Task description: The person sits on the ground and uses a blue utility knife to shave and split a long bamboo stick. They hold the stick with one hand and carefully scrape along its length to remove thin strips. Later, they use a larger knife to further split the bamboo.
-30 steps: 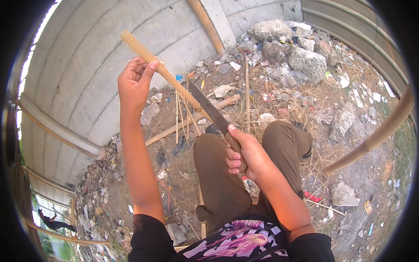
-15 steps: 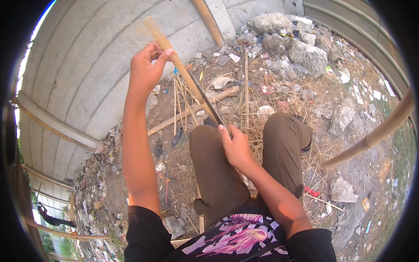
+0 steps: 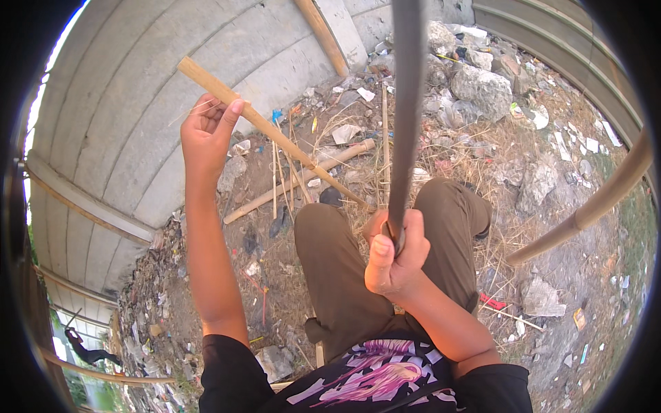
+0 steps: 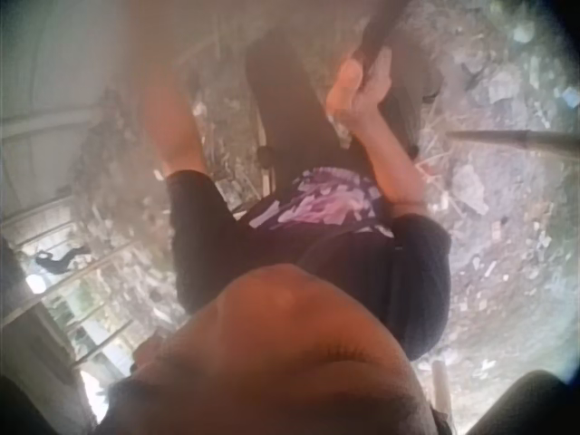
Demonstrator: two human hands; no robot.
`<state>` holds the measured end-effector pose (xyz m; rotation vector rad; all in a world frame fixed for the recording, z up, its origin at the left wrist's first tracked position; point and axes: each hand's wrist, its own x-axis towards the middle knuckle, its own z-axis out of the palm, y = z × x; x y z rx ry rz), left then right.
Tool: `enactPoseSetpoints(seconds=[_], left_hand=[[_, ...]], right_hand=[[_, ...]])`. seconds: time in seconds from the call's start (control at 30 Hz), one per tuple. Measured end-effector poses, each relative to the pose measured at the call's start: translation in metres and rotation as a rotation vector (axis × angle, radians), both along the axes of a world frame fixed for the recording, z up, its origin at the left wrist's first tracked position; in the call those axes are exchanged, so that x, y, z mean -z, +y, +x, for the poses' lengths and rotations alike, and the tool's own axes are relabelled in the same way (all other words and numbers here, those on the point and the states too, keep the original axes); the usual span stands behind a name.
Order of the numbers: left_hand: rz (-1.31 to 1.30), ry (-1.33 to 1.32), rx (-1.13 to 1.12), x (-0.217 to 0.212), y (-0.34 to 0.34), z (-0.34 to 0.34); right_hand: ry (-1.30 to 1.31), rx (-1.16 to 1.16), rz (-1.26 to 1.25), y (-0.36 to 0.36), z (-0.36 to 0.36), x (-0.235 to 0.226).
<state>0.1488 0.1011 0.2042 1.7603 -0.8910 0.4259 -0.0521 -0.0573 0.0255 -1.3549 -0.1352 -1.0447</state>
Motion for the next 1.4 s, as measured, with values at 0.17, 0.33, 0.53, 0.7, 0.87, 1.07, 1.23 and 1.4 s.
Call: enactPoseSetpoints(seconds=[0.17,0.33,0.53,0.7,0.87,1.07,1.23,1.4], left_hand=[[-0.061,-0.008,0.000,0.025,-0.002,-0.027],[-0.033,-0.041,-0.043,0.029,0.025,-0.048],[-0.396,0.091,0.296,0.012,-0.001,-0.059],[-0.456,0.206,0.472,0.014,-0.005,-0.053],[-0.565,0.240,0.518,0.031,-0.004,-0.064],[-0.442,0.166,0.333,0.033,-0.031,-0.088],[-0.478,0.194,0.384,0.038,-0.021,-0.084],[-0.490,0.182,0.584,0.044,0.007,-0.077]], right_hand=[[0.962,-0.139,-0.311,0.008,0.018,0.063],[0.992,-0.260,0.008,0.005,0.026,0.079],[0.817,-0.202,0.001,0.014,0.015,0.054],[0.689,-0.135,0.038,0.015,0.009,0.051],[0.287,0.027,0.146,0.009,-0.007,-0.005],[0.533,-0.076,-0.165,0.024,-0.008,0.038],[0.964,-0.117,-0.160,0.012,-0.007,0.081],[0.454,-0.059,0.135,0.007,-0.017,-0.011]])
